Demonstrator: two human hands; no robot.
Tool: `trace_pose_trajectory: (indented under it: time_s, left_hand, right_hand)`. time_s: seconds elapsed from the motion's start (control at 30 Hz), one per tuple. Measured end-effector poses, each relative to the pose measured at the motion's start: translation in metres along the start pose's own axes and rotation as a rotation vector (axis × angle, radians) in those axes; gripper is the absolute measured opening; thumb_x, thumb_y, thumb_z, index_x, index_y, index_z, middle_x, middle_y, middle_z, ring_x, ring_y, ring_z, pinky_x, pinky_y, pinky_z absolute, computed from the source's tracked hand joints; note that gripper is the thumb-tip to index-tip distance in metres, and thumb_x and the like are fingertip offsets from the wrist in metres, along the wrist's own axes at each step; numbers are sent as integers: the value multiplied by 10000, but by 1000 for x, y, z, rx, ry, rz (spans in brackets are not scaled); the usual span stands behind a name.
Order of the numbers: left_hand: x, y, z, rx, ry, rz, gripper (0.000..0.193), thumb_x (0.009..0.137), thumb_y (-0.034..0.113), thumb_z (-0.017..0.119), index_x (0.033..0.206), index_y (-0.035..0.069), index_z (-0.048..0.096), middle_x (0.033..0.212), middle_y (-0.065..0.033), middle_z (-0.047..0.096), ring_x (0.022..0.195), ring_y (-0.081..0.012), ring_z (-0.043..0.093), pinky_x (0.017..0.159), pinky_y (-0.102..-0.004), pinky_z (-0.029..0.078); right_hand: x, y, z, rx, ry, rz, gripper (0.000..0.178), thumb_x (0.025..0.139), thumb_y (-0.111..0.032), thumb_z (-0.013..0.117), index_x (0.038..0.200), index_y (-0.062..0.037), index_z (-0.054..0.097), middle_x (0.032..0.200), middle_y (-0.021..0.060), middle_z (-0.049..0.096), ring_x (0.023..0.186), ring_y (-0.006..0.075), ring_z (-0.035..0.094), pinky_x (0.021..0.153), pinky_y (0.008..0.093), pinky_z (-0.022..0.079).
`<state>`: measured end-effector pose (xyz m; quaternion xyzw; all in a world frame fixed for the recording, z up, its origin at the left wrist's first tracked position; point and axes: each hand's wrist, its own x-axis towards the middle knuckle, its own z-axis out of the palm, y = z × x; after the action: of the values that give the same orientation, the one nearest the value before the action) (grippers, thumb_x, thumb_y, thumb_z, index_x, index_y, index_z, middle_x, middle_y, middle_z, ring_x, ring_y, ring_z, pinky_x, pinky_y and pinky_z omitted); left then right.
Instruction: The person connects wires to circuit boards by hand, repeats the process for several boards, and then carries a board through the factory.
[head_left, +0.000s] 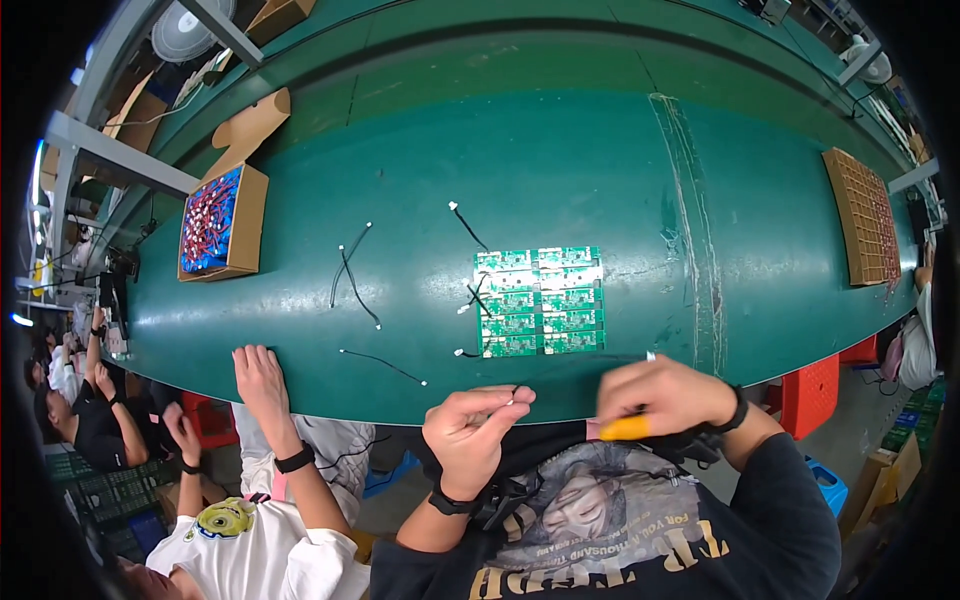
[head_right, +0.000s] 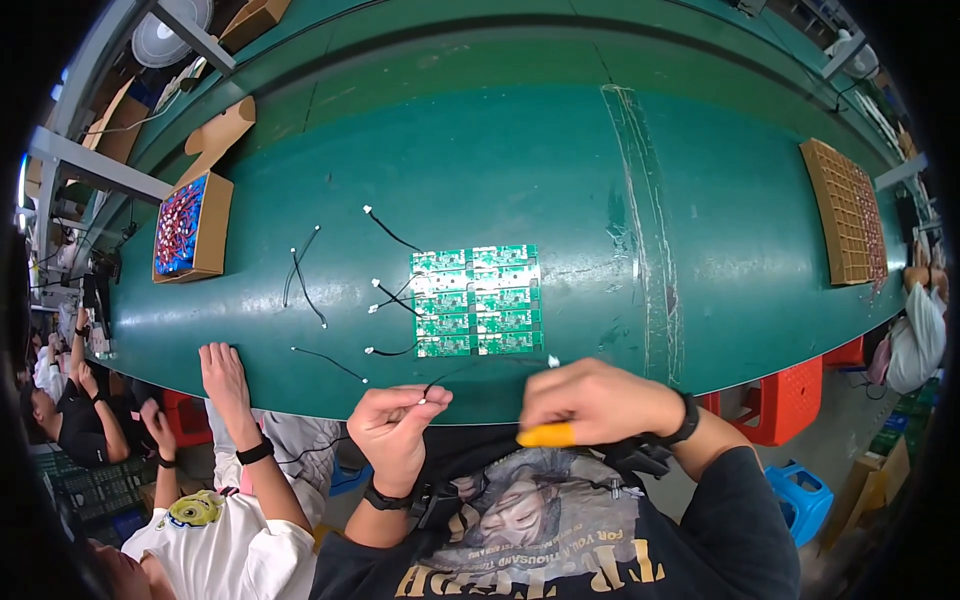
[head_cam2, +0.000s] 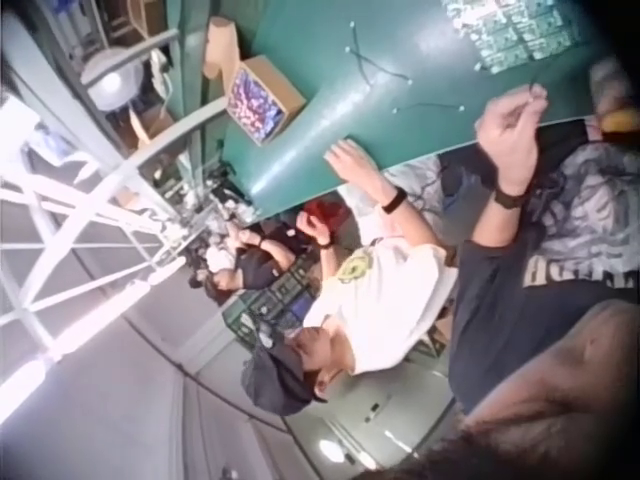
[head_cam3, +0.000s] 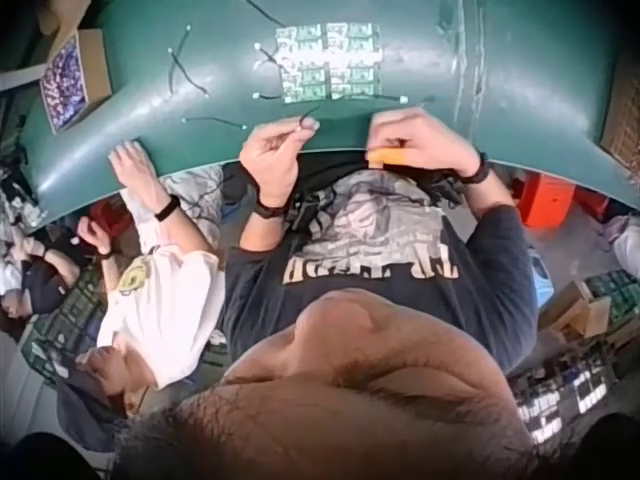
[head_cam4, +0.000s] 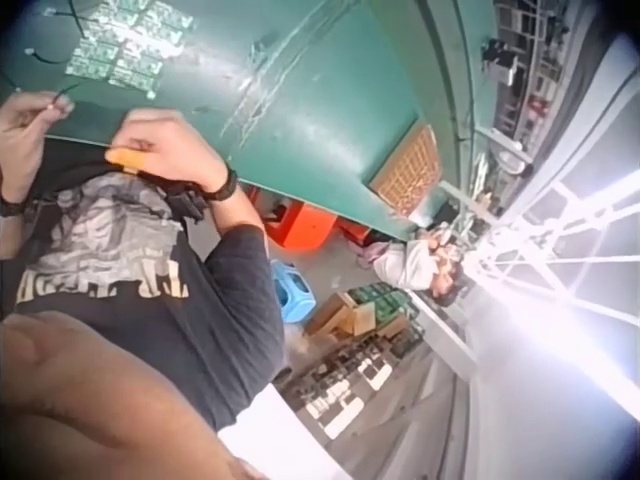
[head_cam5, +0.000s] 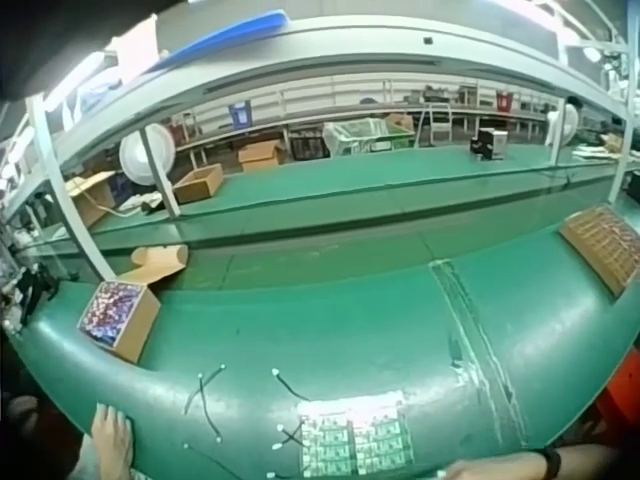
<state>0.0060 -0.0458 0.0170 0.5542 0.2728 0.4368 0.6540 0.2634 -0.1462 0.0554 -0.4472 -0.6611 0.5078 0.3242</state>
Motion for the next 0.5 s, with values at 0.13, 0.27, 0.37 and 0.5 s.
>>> trace_pose_trajectory:
  time_s: [0.13, 0.27, 0.37, 0.5]
  left_hand:
    - [-1, -3, 8, -118, -19, -76, 200, 871, -153, 738, 993, -43, 624, 936, -230, 750, 840, -292, 771, 770, -410, 665]
    - [-4, -6, 12, -112, -7, -123, 181, 870, -144, 744, 990, -46, 650, 927, -210, 756, 831, -272, 770, 752, -382, 655]
    - [0, -7, 15, 75, -25, -72, 157, 868, -130, 755, 979, -49, 679, 920, -184, 764, 821, -245, 768, 735, -348, 639]
    - [8, -5, 17, 488, -108, 123, 121, 864, -102, 774, 964, -57, 722, 910, -145, 777, 803, -197, 761, 707, -295, 609]
  right_hand:
    - [36, 13, 24, 229, 388, -58, 204, 907, -79, 802, 1108, -42, 793, 1013, 90, 726, 850, 202, 693, 726, 317, 552]
    - [53, 16, 24, 95, 402, -254, 220, 914, -66, 790, 1133, -48, 793, 1032, 93, 739, 881, 210, 714, 768, 318, 566]
    - [51, 21, 21, 56, 437, -256, 222, 903, -38, 781, 1125, -52, 789, 1010, 101, 740, 876, 227, 715, 763, 323, 561]
    - [44, 22, 18, 62, 416, -145, 196, 901, -53, 792, 1096, -50, 799, 1002, 103, 750, 901, 230, 729, 778, 318, 568]
